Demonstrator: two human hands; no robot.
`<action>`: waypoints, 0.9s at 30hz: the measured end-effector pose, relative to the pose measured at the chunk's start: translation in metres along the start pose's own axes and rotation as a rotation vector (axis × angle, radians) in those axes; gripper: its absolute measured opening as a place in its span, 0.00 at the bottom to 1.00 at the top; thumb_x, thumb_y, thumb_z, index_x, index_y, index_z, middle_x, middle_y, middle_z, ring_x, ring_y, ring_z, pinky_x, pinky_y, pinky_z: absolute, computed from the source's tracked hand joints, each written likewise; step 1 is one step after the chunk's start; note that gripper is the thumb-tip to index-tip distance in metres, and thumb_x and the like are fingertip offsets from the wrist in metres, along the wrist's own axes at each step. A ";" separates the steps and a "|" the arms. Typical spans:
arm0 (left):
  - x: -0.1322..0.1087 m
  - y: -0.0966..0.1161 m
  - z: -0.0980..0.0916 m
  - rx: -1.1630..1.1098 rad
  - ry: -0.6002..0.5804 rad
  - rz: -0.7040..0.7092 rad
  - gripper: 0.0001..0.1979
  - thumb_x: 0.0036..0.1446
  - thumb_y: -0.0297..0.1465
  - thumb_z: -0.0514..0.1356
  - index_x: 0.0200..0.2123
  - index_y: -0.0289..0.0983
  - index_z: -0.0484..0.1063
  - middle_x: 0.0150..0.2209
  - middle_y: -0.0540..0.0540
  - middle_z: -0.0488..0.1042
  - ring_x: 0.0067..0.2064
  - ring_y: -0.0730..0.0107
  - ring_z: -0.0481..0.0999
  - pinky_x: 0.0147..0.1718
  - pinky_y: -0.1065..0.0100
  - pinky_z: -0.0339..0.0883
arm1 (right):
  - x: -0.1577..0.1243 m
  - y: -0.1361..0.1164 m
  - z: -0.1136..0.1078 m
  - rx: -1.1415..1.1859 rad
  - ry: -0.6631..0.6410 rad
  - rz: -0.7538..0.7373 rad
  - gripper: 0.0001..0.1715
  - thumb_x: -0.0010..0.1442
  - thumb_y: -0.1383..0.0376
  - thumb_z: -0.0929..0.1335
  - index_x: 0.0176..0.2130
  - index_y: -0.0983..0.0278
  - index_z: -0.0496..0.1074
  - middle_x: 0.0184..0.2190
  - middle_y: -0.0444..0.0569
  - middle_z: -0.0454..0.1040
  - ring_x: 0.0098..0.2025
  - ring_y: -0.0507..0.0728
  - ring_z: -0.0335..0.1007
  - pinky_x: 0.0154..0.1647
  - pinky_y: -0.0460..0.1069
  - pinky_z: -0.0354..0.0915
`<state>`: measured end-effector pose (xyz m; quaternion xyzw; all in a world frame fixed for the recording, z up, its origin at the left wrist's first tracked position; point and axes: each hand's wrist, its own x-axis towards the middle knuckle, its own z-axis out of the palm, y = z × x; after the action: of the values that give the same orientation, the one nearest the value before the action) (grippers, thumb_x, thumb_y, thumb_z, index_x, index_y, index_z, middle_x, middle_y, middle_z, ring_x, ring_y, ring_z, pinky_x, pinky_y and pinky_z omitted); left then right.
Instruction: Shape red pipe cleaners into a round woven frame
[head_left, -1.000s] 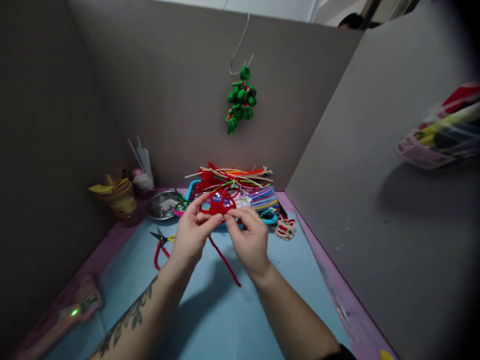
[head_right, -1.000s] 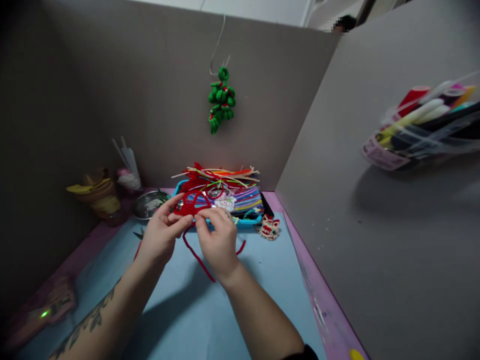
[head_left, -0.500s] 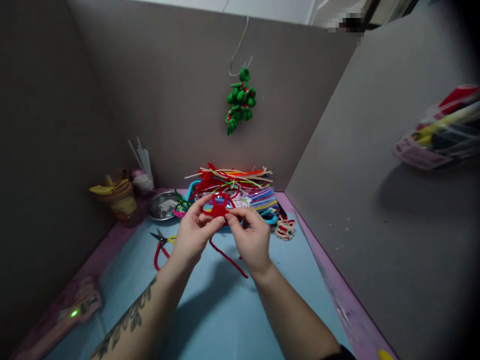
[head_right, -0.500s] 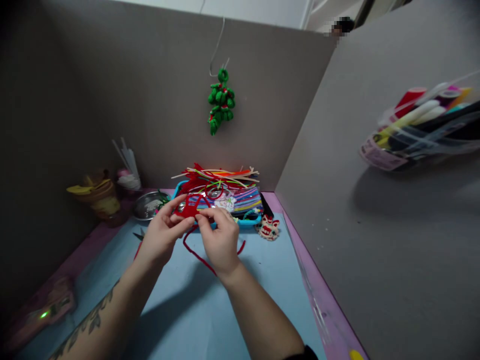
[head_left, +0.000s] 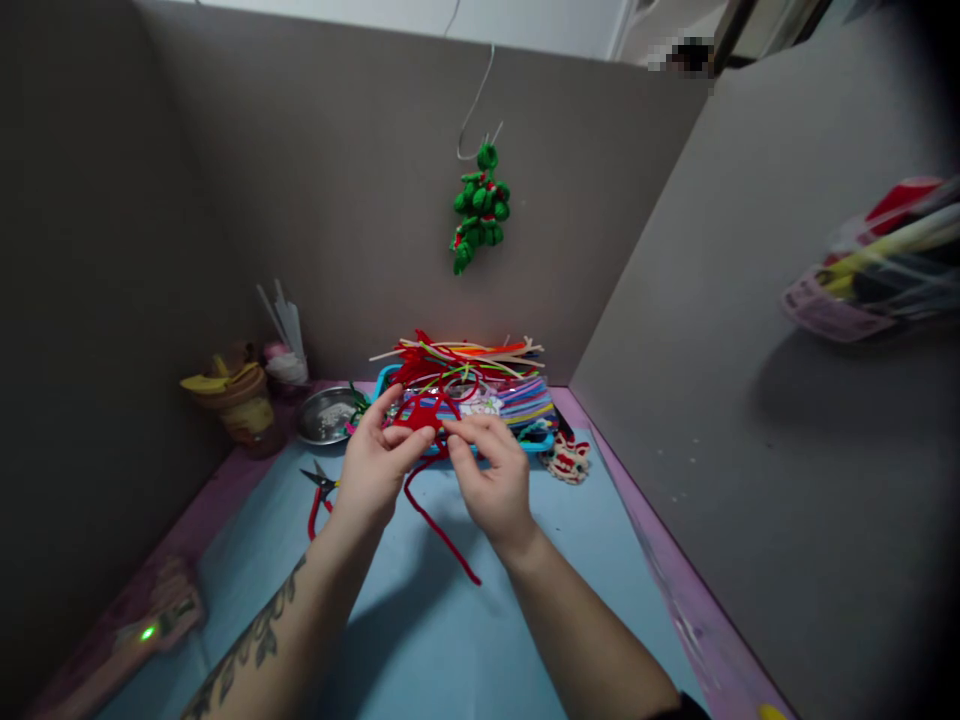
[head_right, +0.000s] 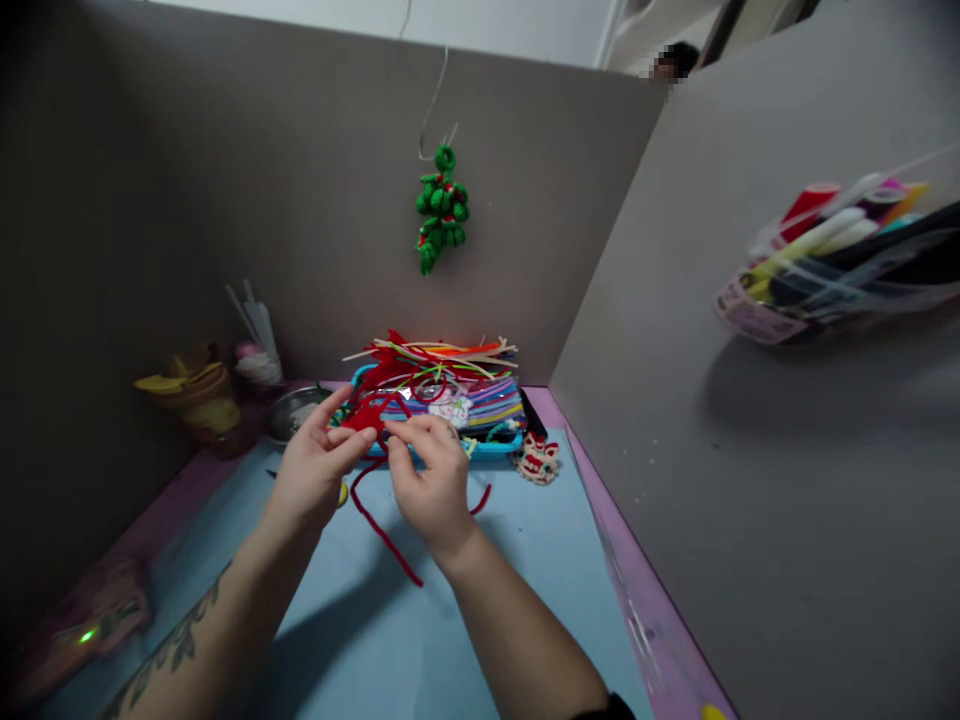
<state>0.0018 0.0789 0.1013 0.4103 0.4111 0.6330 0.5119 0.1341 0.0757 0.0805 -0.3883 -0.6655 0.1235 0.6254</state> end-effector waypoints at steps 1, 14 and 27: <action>0.001 0.000 -0.001 -0.012 0.013 0.003 0.48 0.40 0.32 0.72 0.63 0.29 0.56 0.16 0.60 0.67 0.18 0.82 0.62 0.20 0.78 0.54 | -0.001 0.000 0.000 -0.002 0.019 0.009 0.11 0.61 0.68 0.66 0.42 0.61 0.76 0.37 0.50 0.75 0.41 0.56 0.71 0.43 0.51 0.68; 0.003 -0.003 -0.006 -0.122 0.159 0.117 0.45 0.42 0.33 0.72 0.63 0.38 0.58 0.24 0.55 0.74 0.24 0.77 0.72 0.28 0.75 0.66 | -0.023 -0.006 0.042 0.541 -0.279 0.593 0.15 0.48 0.65 0.71 0.36 0.61 0.63 0.26 0.41 0.74 0.27 0.53 0.73 0.27 0.46 0.69; 0.012 0.010 -0.017 -0.158 0.167 0.133 0.45 0.38 0.33 0.73 0.60 0.36 0.61 0.20 0.56 0.73 0.23 0.78 0.72 0.26 0.78 0.64 | -0.010 -0.003 0.017 0.177 -0.600 0.106 0.14 0.57 0.74 0.66 0.33 0.60 0.79 0.31 0.45 0.76 0.34 0.52 0.74 0.38 0.47 0.70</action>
<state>-0.0185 0.0874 0.1066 0.3408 0.3729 0.7281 0.4634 0.1169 0.0724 0.0721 -0.3127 -0.7856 0.3225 0.4255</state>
